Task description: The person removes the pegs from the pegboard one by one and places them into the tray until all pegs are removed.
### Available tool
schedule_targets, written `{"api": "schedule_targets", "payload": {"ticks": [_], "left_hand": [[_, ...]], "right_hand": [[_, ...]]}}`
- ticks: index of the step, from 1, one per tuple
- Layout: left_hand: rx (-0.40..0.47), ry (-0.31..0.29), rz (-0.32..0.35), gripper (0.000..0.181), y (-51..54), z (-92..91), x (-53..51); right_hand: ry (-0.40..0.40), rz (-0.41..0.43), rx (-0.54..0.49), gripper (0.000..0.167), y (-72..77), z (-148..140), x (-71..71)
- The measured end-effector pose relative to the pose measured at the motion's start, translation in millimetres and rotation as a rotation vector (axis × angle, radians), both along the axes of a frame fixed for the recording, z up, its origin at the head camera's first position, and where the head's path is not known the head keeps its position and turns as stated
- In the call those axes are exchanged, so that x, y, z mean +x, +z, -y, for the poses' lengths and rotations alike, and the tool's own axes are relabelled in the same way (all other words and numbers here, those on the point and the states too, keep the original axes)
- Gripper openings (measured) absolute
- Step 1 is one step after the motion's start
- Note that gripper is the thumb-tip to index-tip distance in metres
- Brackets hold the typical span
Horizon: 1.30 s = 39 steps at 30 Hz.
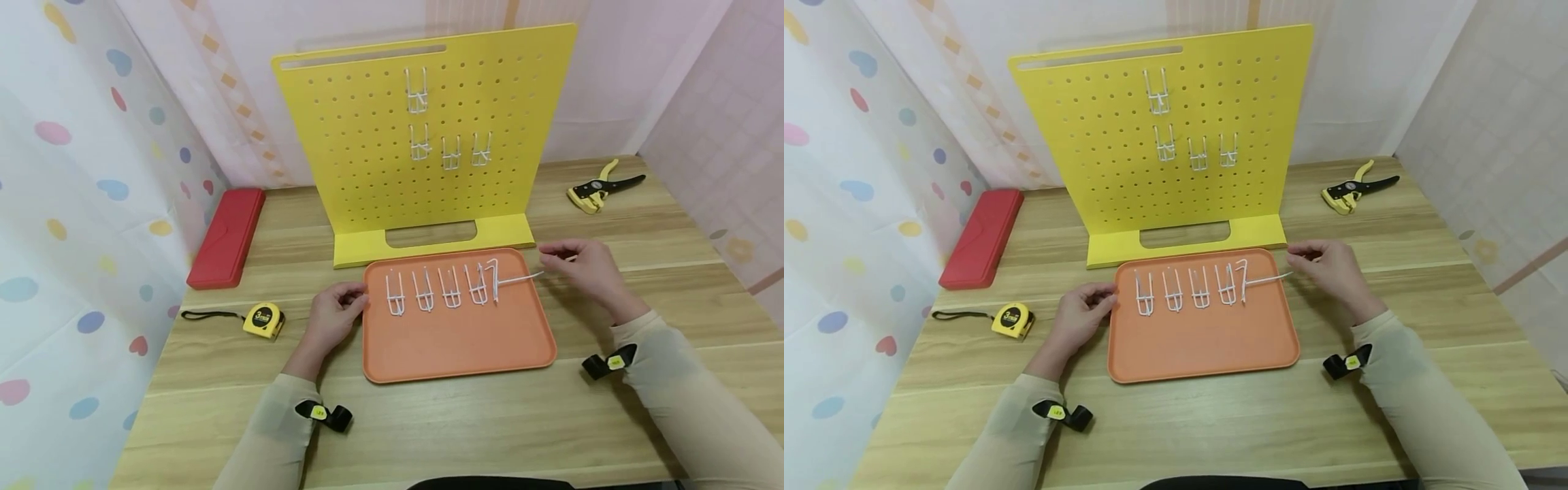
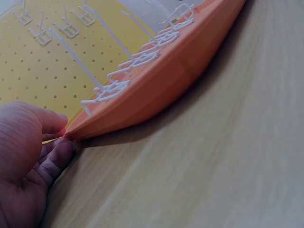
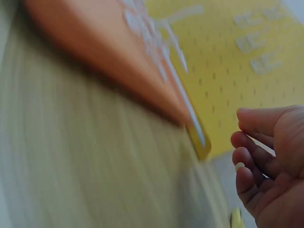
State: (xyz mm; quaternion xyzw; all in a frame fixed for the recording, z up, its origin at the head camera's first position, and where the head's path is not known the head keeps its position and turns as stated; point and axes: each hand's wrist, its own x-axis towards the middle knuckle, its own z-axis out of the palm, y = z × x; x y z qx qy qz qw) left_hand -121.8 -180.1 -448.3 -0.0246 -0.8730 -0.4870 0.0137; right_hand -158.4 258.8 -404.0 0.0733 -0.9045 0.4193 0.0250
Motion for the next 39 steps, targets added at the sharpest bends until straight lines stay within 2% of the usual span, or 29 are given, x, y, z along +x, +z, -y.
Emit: {"api": "schedule_targets", "payload": {"ticks": [4, 9, 14, 22, 25, 30, 34, 39], "left_hand": [[-0.003, 0.0, -0.002, 0.026, -1.4, 2.7, 0.4], [0.004, 0.006, -0.013, 0.025, -2.5, 3.7, 2.2], [0.007, 0.009, -0.015, 0.024, -2.9, 2.9, 1.9], [0.006, 0.009, -0.013, 0.023, -2.4, 1.5, 0.3], [0.006, 0.006, -0.012, 0.023, -2.8, 1.4, 0.0], [0.012, 0.002, -0.009, 0.023, -2.0, 1.2, -0.3], [0.008, -0.001, -0.01, 0.023, -1.3, 0.8, -0.9], [0.0, -0.003, -0.011, 0.023, -1.1, 0.4, -1.6]], "right_hand": [[0.045, 0.065, 0.041, 0.031, -9.3, -16, -5.0], [0.12, 0.099, 0.067, 0.03, -21.3, -16, -10.1], [0.17, 0.099, 0.083, 0.03, -22.2, -13, -12.5], [0.218, 0.116, 0.116, 0.021, -20.8, -17, -14.7], [0.205, 0.159, 0.072, 0.024, -18.6, -19, -14.1], [0.129, 0.214, -0.088, 0.035, -9.2, -17, -11.7], [0.131, 0.185, -0.191, 0.038, 3.2, -7, -9.3], [0.187, 0.1, -0.257, 0.029, 18.4, 13, -5.0]]}}
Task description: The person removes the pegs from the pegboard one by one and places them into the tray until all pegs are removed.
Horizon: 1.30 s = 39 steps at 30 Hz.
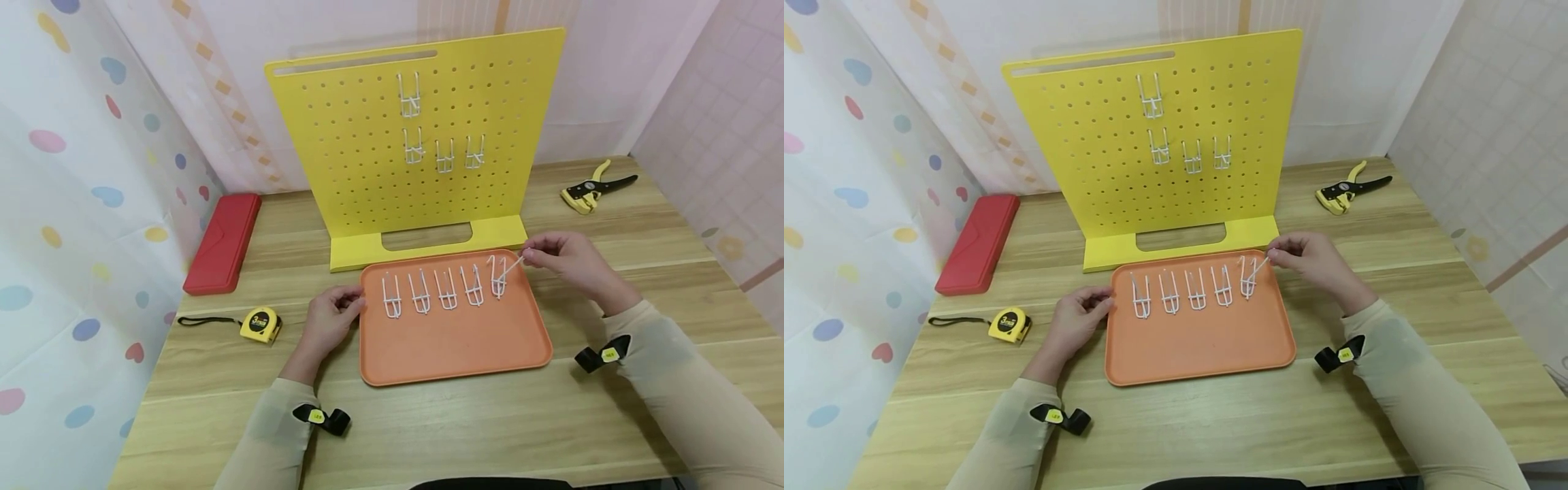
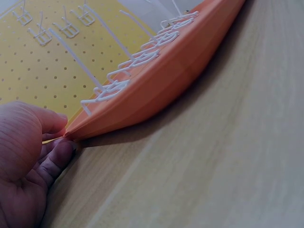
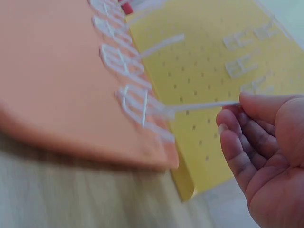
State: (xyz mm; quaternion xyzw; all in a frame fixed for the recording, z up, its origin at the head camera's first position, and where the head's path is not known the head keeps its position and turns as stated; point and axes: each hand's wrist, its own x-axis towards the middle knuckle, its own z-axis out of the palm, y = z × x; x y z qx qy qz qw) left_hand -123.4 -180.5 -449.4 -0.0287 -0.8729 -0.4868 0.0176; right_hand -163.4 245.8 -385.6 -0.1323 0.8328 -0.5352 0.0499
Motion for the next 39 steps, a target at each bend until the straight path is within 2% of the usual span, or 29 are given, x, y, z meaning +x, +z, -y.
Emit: {"api": "schedule_targets", "payload": {"ticks": [6, 14, 23, 25, 30, 32, 39], "left_hand": [[0.019, 0.001, -0.002, 0.023, 0.6, 0.1, 0.7], [0.014, -0.005, 0.006, 0.025, -0.2, 0.2, 0.3], [0.003, -0.002, 0.02, 0.025, 2.2, 0.3, 1.1], [0.003, 0.0, 0.025, 0.025, 3.0, 0.0, 1.4], [0.004, -0.001, 0.016, 0.025, 3.0, -0.3, 1.4], [0.003, -0.004, 0.009, 0.025, 2.4, -0.2, 1.0], [0.018, -0.004, 0.002, 0.024, 2.3, -0.6, 1.5]], "right_hand": [[0.022, -0.068, 0.061, 0.02, 10.6, 16, 3.6], [0.016, -0.097, 0.15, 0.017, 12.4, 18, 3.4], [0.03, -0.093, 0.129, 0.016, 13.8, 22, 6.7], [0.032, -0.096, 0.131, 0.015, 20.8, 26, 11.3], [0.041, -0.111, 0.124, 0.016, 17.2, 28, 10.4], [0.044, -0.112, 0.112, 0.018, 8.8, 25, 6.0], [0.042, -0.123, 0.12, 0.018, 6.0, 26, 5.5]]}}
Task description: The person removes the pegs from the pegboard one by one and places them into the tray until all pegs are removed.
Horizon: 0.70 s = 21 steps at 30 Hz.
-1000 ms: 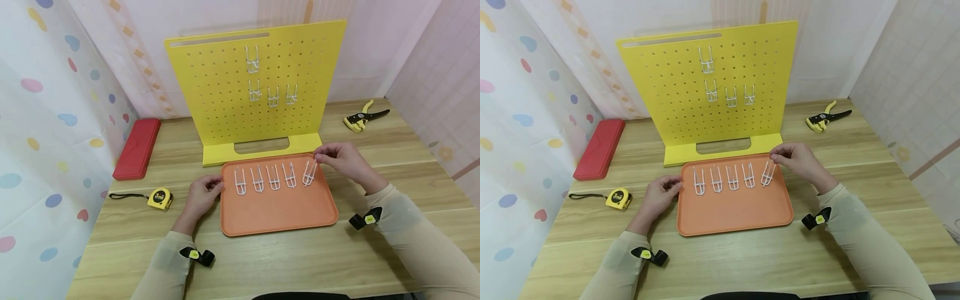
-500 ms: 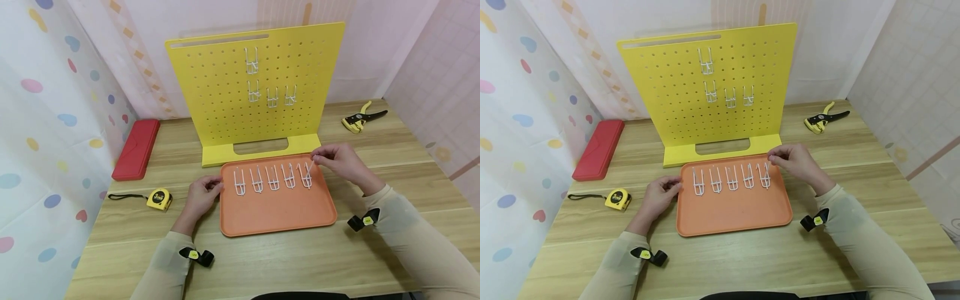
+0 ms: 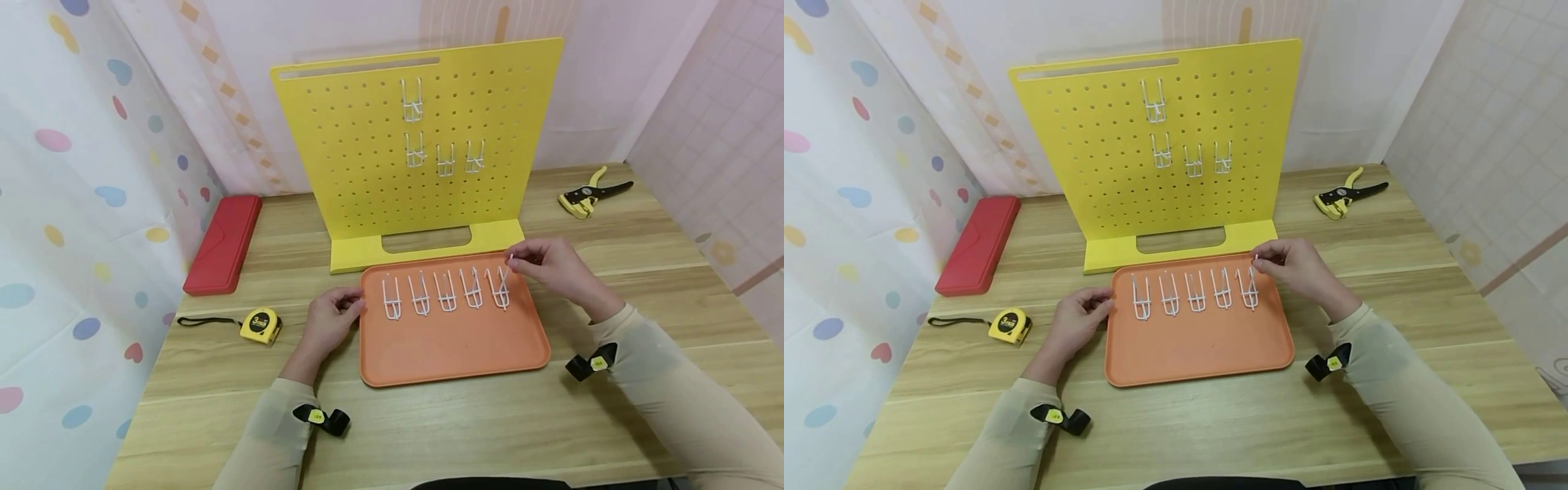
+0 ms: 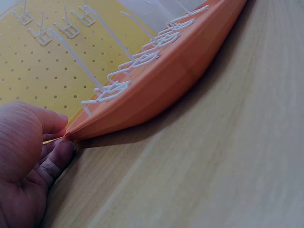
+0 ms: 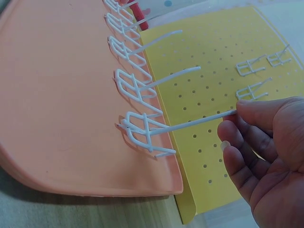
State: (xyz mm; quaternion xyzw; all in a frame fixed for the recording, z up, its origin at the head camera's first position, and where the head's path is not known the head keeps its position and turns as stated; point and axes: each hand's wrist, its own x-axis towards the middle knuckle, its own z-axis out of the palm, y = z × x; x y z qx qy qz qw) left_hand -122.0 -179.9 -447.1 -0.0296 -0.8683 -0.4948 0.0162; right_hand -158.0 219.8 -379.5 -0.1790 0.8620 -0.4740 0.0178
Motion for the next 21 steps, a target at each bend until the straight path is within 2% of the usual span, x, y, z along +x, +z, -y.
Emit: {"api": "schedule_targets", "payload": {"ticks": [5, 10, 13, 16, 21], "left_hand": [[-0.003, 0.002, 0.005, 0.024, -1.0, 0.2, -0.5], [-0.012, 0.004, 0.013, 0.024, -1.4, 1.4, -1.9], [-0.013, 0.004, 0.004, 0.024, -1.8, 2.7, -2.5], [-0.012, 0.007, -0.009, 0.024, -2.5, 3.3, -2.8], [0.015, -0.001, -0.006, 0.022, -2.8, 0.4, -2.2]], "right_hand": [[-0.038, -0.004, 0.057, 0.022, 6.5, -1, 0.3], [-0.082, -0.015, 0.058, 0.027, 28.6, 1, -8.7], [-0.104, -0.054, 0.048, 0.027, 46.9, 8, -22.9], [-0.146, -0.098, 0.031, 0.028, 62.1, 17, -43.1], [-0.214, -0.13, -0.032, 0.032, 71.3, 29, -75.0]]}}
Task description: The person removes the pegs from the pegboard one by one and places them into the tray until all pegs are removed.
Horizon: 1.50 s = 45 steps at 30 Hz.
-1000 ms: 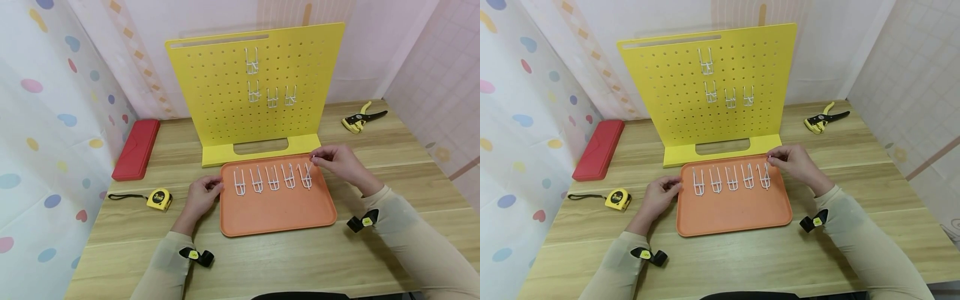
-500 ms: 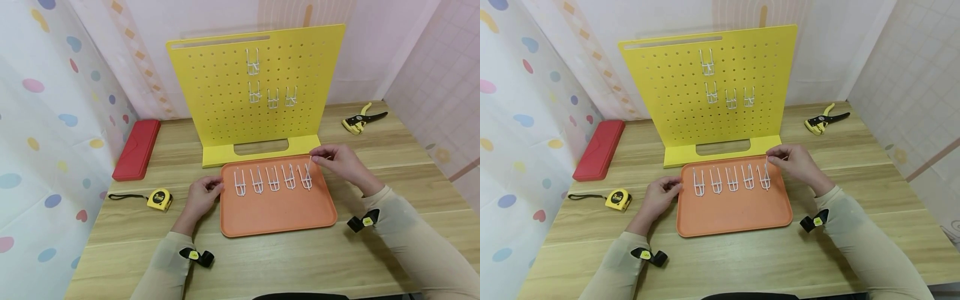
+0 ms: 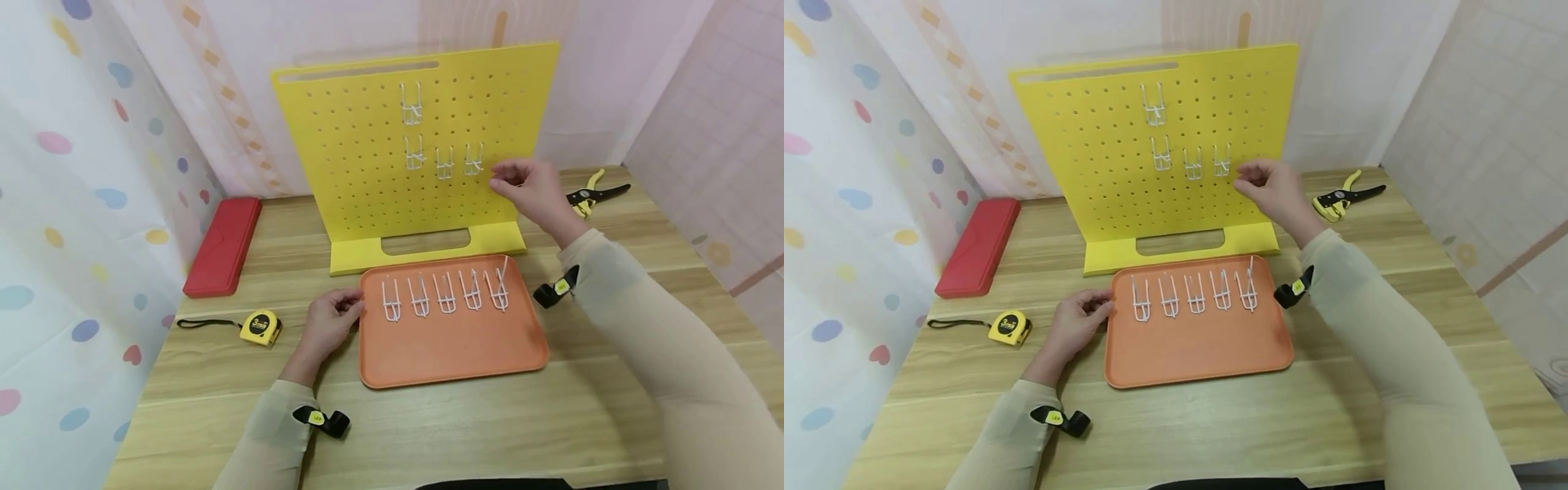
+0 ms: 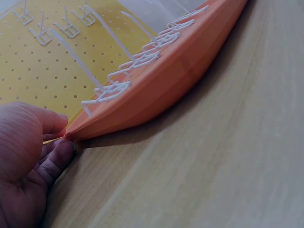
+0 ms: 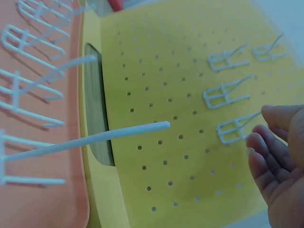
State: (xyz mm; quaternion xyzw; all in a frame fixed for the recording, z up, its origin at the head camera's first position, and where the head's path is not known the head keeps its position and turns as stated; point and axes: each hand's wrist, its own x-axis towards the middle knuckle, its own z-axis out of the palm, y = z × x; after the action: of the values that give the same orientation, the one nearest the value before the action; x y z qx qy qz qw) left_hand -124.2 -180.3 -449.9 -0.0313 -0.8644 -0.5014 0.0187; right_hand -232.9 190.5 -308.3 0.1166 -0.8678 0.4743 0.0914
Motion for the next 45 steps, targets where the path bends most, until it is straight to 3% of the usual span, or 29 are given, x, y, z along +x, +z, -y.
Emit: {"api": "schedule_targets", "payload": {"ticks": [6, 14, 22, 34, 45], "left_hand": [[0.012, -0.004, 0.002, 0.021, -0.6, -5.3, 3.3], [0.006, -0.004, -0.007, 0.022, -0.5, -4.3, 3.0], [0.005, -0.001, -0.004, 0.022, 0.5, -3.2, 3.7], [0.01, -0.005, -0.011, 0.021, 2.2, -4.7, 4.4], [-0.005, -0.002, -0.007, 0.022, 2.3, -4.9, 4.7]], "right_hand": [[-0.048, 0.036, -0.076, 0.031, -4.2, 6, -17.3], [-0.029, 0.009, -0.136, 0.026, -8.6, 15, -23.8], [-0.04, 0.015, -0.142, 0.026, -9.1, 20, -22.9], [-0.061, 0.043, -0.286, 0.027, -7.8, 22, -20.5], [-0.005, 0.018, -0.409, 0.027, -4.9, 22, -13.2]]}}
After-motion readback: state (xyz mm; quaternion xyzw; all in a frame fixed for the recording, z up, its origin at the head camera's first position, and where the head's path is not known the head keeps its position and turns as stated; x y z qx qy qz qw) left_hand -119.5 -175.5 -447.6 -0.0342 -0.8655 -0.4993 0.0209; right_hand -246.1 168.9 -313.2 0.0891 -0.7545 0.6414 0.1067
